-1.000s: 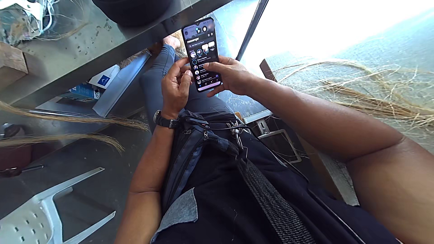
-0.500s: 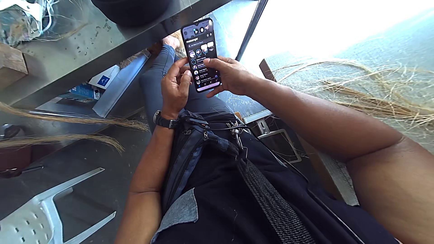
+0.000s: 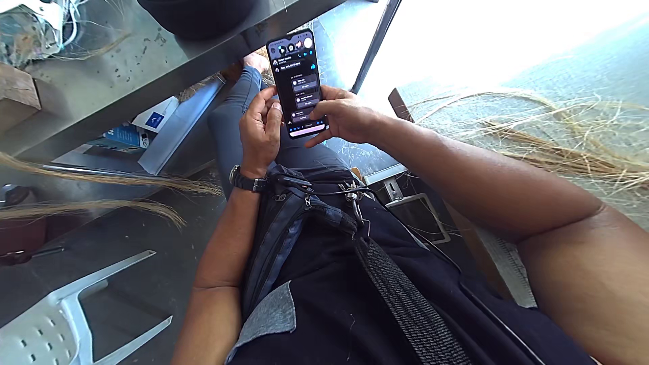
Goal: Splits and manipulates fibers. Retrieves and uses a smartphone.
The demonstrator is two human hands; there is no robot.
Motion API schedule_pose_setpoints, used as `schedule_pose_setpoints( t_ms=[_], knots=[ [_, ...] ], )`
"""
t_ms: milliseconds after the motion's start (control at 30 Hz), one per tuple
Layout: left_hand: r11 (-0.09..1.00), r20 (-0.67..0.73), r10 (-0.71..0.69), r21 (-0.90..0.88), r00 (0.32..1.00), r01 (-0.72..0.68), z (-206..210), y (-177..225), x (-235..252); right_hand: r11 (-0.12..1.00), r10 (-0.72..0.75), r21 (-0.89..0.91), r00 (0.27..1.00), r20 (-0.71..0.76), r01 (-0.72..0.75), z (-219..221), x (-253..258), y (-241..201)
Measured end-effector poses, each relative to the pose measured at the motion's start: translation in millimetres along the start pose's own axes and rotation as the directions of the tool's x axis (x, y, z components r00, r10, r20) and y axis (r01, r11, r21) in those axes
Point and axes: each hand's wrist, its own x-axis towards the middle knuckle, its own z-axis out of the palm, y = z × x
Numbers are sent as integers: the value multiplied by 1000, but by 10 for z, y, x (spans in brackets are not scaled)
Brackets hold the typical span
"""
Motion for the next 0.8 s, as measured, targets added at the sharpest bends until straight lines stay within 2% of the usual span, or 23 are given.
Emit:
schedule_pose_setpoints(
  t_ms=[267,800],
  knots=[
    [1000,-17,-1,3,1000,1,-5,-19,4,998,-62,23,991,116,60,-49,42,93],
    [1000,-16,-7,-8,1000,7,-14,10,14,999,-45,-18,991,128,48,-28,19,58]
  ],
)
